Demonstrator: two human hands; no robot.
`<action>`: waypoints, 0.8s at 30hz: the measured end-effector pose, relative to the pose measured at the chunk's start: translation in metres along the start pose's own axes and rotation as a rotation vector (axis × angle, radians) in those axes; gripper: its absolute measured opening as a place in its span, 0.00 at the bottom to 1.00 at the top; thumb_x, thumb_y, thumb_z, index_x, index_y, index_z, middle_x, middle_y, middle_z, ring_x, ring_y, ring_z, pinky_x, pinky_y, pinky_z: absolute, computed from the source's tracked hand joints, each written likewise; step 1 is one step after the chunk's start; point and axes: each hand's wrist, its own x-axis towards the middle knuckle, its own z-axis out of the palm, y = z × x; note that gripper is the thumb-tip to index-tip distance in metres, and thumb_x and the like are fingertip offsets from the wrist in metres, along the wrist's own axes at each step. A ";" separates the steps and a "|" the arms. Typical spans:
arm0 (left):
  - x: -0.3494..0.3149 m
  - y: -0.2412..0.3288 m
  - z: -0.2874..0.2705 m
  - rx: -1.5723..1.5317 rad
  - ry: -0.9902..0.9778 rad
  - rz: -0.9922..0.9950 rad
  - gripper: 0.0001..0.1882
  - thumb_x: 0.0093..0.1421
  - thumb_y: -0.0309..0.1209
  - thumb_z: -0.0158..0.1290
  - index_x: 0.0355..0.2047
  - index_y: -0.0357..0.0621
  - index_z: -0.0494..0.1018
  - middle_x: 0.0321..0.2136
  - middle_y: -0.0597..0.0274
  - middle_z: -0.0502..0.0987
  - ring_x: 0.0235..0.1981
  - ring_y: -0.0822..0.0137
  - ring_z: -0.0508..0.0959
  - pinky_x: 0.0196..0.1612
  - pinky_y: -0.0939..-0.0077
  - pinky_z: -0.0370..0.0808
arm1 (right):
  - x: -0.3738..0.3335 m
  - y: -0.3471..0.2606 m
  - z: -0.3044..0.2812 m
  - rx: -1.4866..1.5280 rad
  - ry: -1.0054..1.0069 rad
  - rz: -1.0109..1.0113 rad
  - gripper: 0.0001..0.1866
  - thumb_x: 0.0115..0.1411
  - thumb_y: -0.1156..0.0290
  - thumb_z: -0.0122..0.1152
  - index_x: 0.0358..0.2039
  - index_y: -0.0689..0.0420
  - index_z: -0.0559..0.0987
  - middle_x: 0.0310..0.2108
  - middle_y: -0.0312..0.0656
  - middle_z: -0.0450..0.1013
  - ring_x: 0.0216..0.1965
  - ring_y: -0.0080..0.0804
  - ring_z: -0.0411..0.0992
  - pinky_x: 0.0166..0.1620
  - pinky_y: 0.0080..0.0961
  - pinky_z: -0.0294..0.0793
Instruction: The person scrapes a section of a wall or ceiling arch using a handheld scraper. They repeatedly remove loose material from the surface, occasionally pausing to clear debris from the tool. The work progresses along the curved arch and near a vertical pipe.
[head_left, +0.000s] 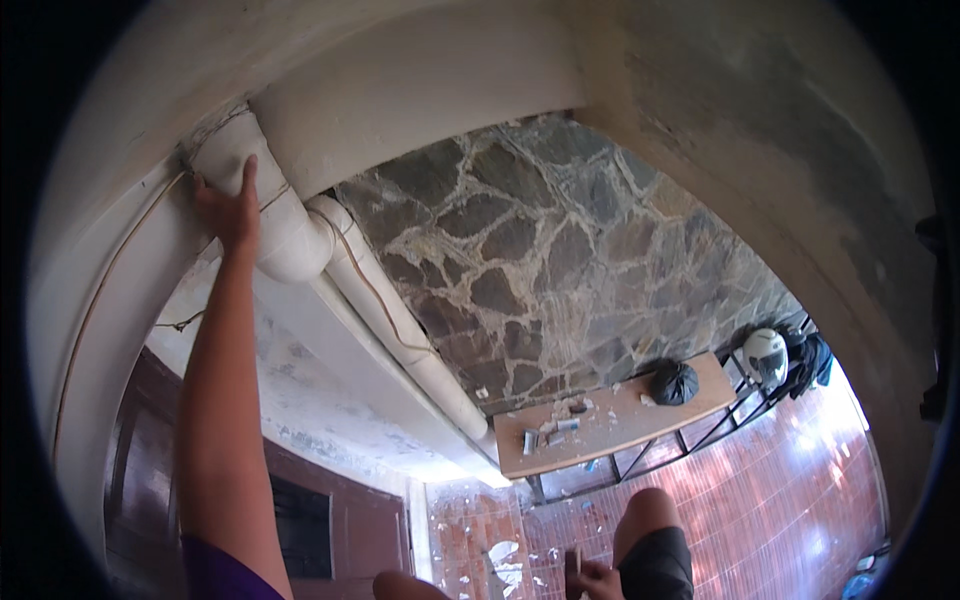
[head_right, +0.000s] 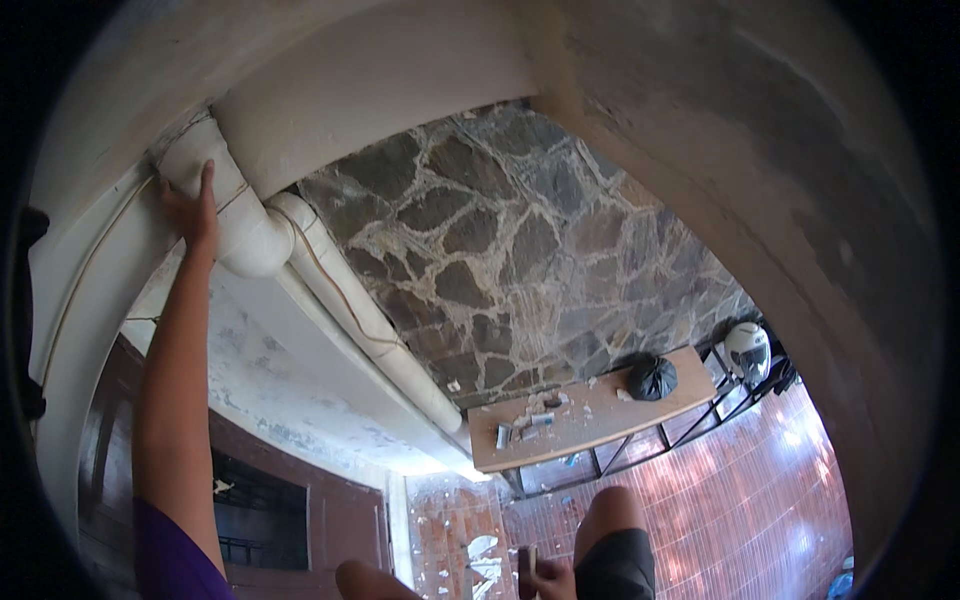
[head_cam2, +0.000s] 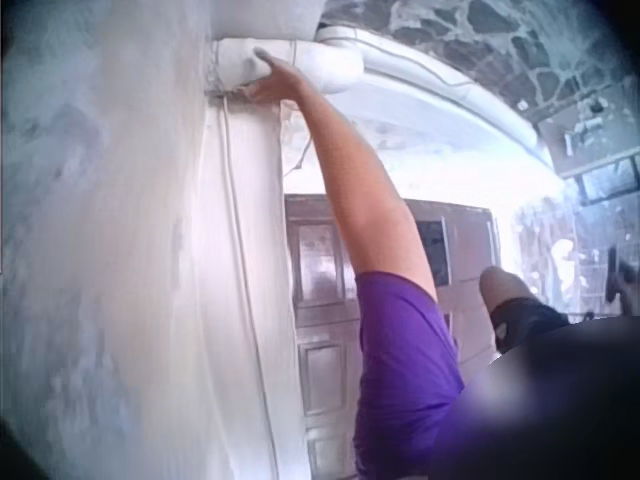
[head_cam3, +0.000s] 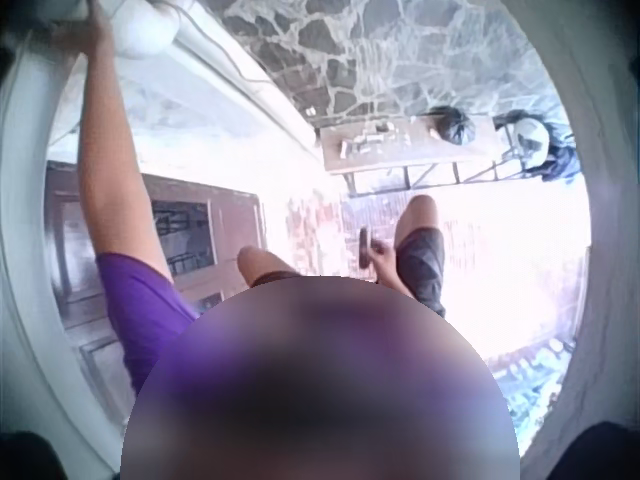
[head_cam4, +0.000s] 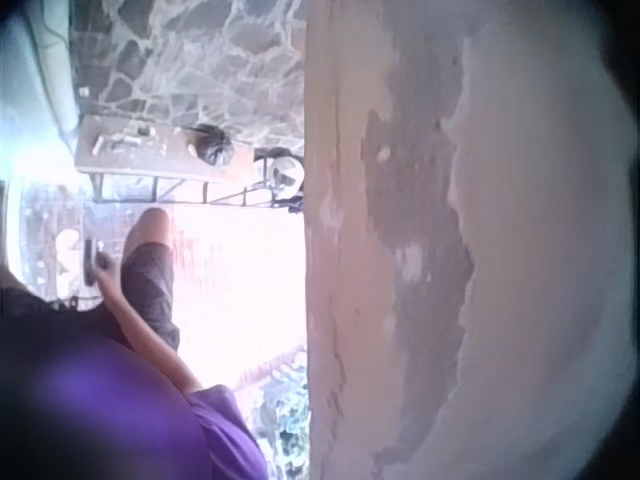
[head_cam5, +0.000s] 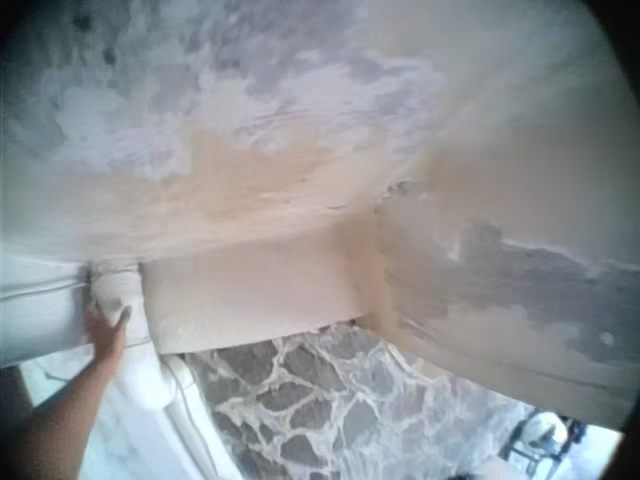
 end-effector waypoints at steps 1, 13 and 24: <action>0.005 0.001 -0.005 -0.104 -0.032 -0.010 0.60 0.49 0.65 0.59 0.63 0.23 0.52 0.61 0.32 0.58 0.64 0.42 0.59 0.66 0.56 0.57 | 0.001 -0.002 -0.003 0.090 0.085 0.033 0.22 0.55 0.68 0.68 0.48 0.65 0.77 0.33 0.43 0.78 0.31 0.30 0.76 0.34 0.27 0.77; -0.525 0.122 -0.265 -0.758 -1.301 -0.805 0.55 0.54 0.46 0.65 0.67 0.30 0.42 0.63 0.43 0.54 0.65 0.54 0.54 0.67 0.64 0.51 | -0.012 -0.011 0.000 0.187 0.177 -0.028 0.20 0.54 0.73 0.67 0.47 0.69 0.77 0.34 0.43 0.78 0.32 0.27 0.76 0.36 0.25 0.76; -0.644 0.110 -0.440 -0.512 -1.575 -1.614 0.32 0.61 0.52 0.54 0.58 0.41 0.69 0.48 0.59 0.77 0.45 0.64 0.78 0.43 0.69 0.74 | -0.006 0.013 0.004 -0.170 -0.022 -0.009 0.25 0.51 0.68 0.73 0.46 0.68 0.78 0.37 0.44 0.79 0.34 0.28 0.78 0.38 0.24 0.78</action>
